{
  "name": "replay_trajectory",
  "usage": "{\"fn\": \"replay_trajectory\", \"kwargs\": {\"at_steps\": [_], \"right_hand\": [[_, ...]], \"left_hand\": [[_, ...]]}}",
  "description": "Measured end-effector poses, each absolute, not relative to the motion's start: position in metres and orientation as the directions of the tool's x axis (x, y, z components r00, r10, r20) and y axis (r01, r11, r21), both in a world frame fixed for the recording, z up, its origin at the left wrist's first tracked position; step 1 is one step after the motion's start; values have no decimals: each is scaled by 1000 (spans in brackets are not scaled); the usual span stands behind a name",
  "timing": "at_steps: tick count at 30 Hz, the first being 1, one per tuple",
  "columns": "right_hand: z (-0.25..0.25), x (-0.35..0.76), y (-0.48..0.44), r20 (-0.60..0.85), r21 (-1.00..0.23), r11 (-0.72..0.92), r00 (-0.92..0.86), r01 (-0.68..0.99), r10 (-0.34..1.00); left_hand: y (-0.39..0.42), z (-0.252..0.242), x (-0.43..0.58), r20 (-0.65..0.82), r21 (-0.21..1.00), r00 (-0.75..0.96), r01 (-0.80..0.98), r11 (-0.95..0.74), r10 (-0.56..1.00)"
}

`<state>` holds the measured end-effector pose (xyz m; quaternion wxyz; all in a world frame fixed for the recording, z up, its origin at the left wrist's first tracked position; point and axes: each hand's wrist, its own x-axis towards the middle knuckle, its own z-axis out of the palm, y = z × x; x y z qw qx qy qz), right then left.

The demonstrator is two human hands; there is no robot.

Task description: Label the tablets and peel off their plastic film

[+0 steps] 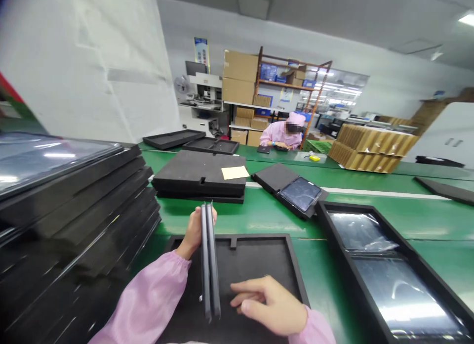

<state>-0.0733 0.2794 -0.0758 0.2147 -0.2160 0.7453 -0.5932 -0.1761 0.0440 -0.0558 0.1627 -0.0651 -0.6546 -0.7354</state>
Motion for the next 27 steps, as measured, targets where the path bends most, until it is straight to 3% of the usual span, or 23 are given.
{"fn": "replay_trajectory", "kwargs": {"at_steps": [2, 5, 12, 18, 27], "right_hand": [[-70, -93, 299, -138, -952, 307, -896, 2, -422], [-58, -140, 315, -81, -917, 400, -984, 11, -159], [-44, -293, 266, 29, -899, 437, -999, -6, 46], [-41, -375, 212, -45, -938, 336, -989, 91, 143], [-55, -408, 196, -106, -974, 188, -987, 128, 125]], "left_hand": [[42, -59, -178, 311, 941, -939, 326, -91, -149], [43, -60, -178, 313, 938, -938, 330, -105, -150], [45, -53, -172, 311, 931, -941, 330, -154, -135], [43, -49, -173, 298, 936, -947, 315, -156, -122], [42, -62, -179, 303, 936, -950, 312, -163, -80]]}}
